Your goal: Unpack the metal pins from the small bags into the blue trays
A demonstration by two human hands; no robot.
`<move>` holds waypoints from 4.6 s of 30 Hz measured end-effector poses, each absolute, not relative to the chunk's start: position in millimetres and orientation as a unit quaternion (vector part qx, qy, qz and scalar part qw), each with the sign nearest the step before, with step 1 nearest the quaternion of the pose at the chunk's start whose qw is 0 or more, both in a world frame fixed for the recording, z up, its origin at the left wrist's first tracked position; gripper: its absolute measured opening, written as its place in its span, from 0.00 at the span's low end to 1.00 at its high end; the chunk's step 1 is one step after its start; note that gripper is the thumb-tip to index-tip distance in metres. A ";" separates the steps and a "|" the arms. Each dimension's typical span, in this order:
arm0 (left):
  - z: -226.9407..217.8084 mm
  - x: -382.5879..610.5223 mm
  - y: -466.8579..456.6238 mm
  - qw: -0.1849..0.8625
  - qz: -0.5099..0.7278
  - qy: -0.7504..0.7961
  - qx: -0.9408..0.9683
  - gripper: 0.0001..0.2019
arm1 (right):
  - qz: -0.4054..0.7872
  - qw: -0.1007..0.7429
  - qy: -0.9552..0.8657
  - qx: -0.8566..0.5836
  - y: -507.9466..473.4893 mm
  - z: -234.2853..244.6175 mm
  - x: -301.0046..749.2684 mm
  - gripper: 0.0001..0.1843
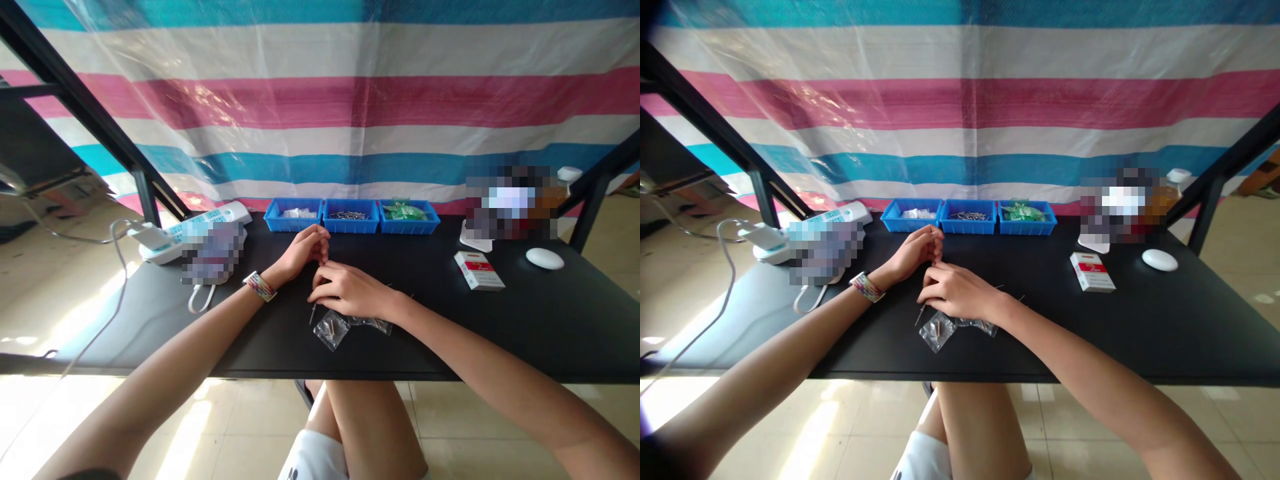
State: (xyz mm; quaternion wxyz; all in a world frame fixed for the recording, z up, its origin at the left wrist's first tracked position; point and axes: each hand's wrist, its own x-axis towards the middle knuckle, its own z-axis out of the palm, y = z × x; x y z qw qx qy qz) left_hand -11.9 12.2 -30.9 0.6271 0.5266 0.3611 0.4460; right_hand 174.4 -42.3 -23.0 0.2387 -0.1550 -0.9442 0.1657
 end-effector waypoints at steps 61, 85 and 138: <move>-31.9 -11.3 12.5 0.540 0.362 0.389 0.653 0.17 | 0.523 0.482 -0.612 -0.345 13.5 -41.8 211.4 0.13; -31.9 -12.3 10.7 0.590 0.395 0.362 0.604 0.12 | 0.292 0.159 -0.892 -0.306 -54.6 18.2 208.2 0.16; -24.5 -8.2 7.8 0.580 0.358 0.391 0.618 0.28 | 0.264 0.459 -0.795 -0.295 -5.1 -28.1 210.0 0.05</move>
